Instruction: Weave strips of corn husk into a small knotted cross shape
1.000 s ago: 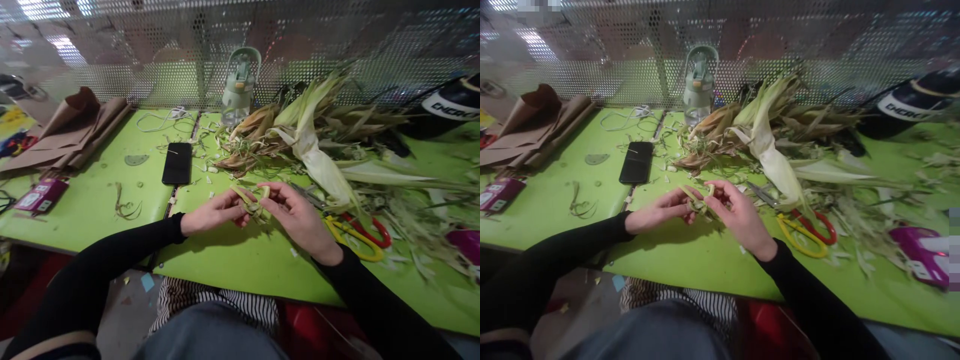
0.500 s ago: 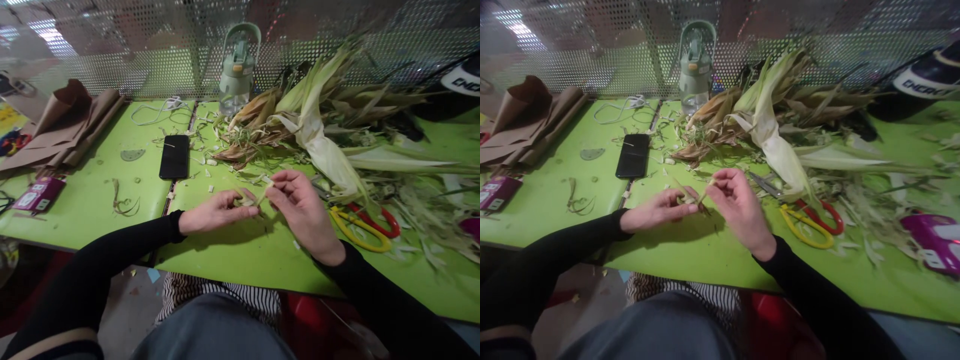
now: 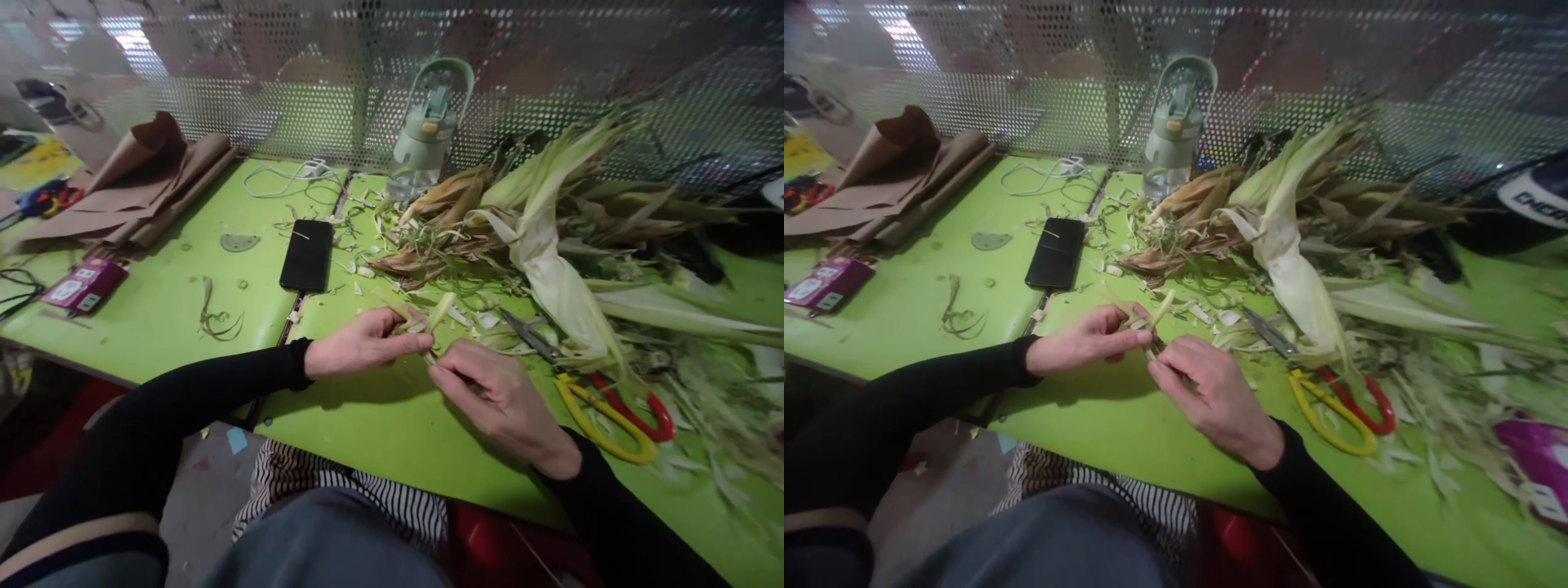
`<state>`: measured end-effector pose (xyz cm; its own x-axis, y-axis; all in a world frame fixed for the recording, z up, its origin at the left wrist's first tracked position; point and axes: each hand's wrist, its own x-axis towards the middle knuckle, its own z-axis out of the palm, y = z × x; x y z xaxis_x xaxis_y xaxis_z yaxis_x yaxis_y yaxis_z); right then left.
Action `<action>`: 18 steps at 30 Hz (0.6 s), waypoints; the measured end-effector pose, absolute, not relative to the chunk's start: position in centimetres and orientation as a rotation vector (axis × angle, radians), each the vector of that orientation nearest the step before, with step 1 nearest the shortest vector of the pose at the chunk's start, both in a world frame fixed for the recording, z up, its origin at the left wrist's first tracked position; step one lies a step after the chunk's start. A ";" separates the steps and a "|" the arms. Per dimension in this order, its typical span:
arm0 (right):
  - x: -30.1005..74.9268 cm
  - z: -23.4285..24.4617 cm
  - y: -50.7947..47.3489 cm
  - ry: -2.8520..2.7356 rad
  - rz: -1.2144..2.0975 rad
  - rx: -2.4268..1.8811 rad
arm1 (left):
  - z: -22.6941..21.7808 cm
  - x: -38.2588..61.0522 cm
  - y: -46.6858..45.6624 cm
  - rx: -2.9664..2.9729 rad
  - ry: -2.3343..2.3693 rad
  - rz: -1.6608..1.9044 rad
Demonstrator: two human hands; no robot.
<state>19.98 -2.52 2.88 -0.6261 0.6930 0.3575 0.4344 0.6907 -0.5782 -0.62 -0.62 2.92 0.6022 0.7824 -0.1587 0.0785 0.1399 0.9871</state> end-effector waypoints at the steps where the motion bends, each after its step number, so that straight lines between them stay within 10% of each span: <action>1: 20.1 3.2 -2.5 -2.324 0.655 -0.862 | 3.2 -0.8 -0.5 1.363 0.805 0.571; 18: 20.3 2.7 -1.6 -1.872 1.071 -1.183 | 2.8 -0.5 -0.7 1.431 0.782 0.515</action>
